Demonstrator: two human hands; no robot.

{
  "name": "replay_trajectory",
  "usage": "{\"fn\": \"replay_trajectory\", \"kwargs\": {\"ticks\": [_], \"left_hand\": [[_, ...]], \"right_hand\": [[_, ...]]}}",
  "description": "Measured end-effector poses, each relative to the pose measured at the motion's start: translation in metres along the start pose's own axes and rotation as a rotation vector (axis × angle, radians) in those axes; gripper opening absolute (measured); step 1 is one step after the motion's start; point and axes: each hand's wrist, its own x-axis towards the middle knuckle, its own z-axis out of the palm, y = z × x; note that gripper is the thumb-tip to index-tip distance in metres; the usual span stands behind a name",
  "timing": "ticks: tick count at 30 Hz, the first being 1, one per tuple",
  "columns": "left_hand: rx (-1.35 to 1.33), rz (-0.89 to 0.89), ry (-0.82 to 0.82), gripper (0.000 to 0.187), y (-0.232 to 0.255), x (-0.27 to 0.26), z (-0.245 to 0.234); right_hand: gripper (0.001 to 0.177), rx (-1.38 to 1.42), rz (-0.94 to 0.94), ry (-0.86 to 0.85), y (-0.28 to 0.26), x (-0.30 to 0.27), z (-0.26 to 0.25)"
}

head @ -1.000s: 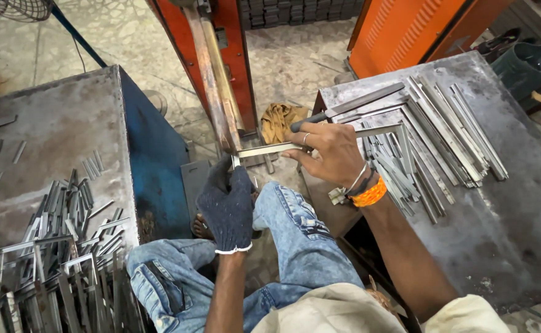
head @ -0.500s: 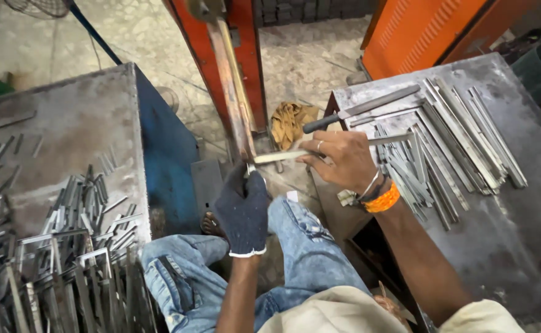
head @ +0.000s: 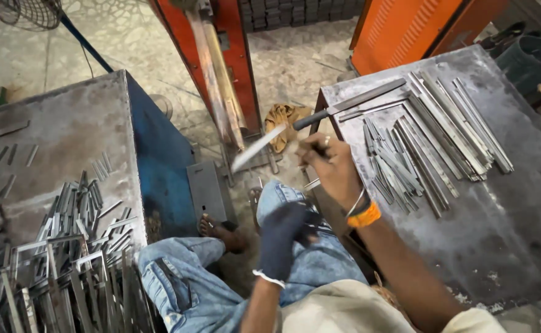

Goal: Assembling and spot-welding rectangular metal frames from metal strips.

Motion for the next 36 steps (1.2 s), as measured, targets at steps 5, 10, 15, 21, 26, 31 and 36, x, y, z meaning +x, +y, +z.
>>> {"fn": "replay_trajectory", "kwargs": {"ticks": [5,10,15,21,26,31,36], "left_hand": [[-0.421,-0.034,0.016,0.032,-0.069,0.038,0.011],[-0.266,0.327,0.199,0.034,-0.041,0.053,0.003],[-0.462,0.227,0.34,0.035,-0.055,0.08,-0.02],[-0.152,0.298,0.423,0.028,-0.024,0.056,-0.016],[-0.091,0.323,0.537,0.028,-0.066,0.06,-0.066],[0.113,0.433,0.704,0.03,-0.001,0.034,-0.025],[0.052,0.456,0.627,0.029,0.016,0.029,-0.027]], "right_hand": [[0.036,0.73,0.382,0.237,0.011,-0.03,0.022],[0.044,0.615,0.725,0.238,0.043,-0.081,0.029],[0.032,0.46,0.764,-0.21,0.035,-0.132,0.018],[0.016,-0.588,0.871,-0.067,0.148,-0.174,-0.089],[0.018,-0.844,0.79,0.368,0.259,-0.137,-0.196],[0.016,-1.154,0.615,0.315,0.317,-0.109,-0.224],[0.011,-1.267,0.773,0.146,0.356,-0.112,-0.23]]}}
